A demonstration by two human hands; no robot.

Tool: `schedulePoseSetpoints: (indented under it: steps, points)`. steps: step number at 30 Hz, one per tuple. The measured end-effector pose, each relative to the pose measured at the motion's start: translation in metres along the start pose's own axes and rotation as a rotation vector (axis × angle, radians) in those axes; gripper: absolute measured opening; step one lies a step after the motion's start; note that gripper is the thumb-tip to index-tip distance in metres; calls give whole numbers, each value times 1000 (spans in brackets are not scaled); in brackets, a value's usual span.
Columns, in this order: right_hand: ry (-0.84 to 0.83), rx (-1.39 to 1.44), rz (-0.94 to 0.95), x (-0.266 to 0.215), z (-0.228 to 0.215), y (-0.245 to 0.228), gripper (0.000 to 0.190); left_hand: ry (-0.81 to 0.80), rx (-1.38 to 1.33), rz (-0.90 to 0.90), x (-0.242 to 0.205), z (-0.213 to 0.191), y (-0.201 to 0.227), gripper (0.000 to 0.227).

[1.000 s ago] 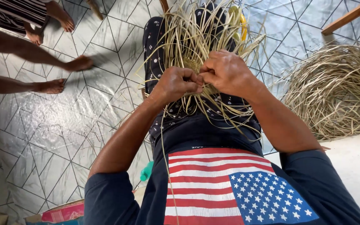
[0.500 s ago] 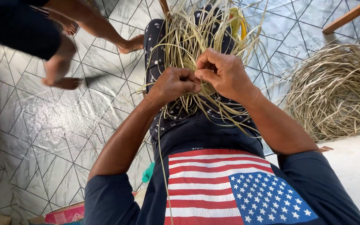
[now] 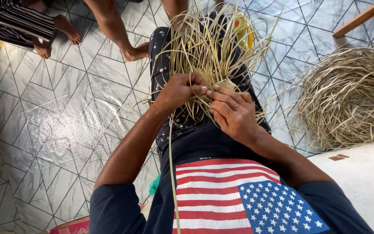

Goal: The person is weaving dried straw fibers by hand to construct a traditional straw hat.

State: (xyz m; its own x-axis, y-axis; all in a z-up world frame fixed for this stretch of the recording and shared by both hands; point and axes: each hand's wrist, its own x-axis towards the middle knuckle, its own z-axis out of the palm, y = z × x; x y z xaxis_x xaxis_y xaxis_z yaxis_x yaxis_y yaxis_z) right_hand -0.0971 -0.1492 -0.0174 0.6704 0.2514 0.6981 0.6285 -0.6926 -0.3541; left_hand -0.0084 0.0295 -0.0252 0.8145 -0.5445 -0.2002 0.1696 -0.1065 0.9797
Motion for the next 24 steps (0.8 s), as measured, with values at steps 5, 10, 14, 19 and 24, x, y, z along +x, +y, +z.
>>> schedulePoseSetpoints:
  steps: [5,10,14,19,24]
  points:
    - [37,159,61,19,-13,-11,5,126,249,5,4,11,-22,12]
    - [140,1260,345,60,-82,-21,6,143,508,-119,10,23,-13,6]
    - [276,1414,431,51,-68,2,10,114,504,-122,7,16,-21,8]
    - [-150,834,531,12,-26,19,8,123,350,111,3,13,-39,10]
    - [-293,242,421,-11,-17,13,24,148,342,97,-1,25,-31,11]
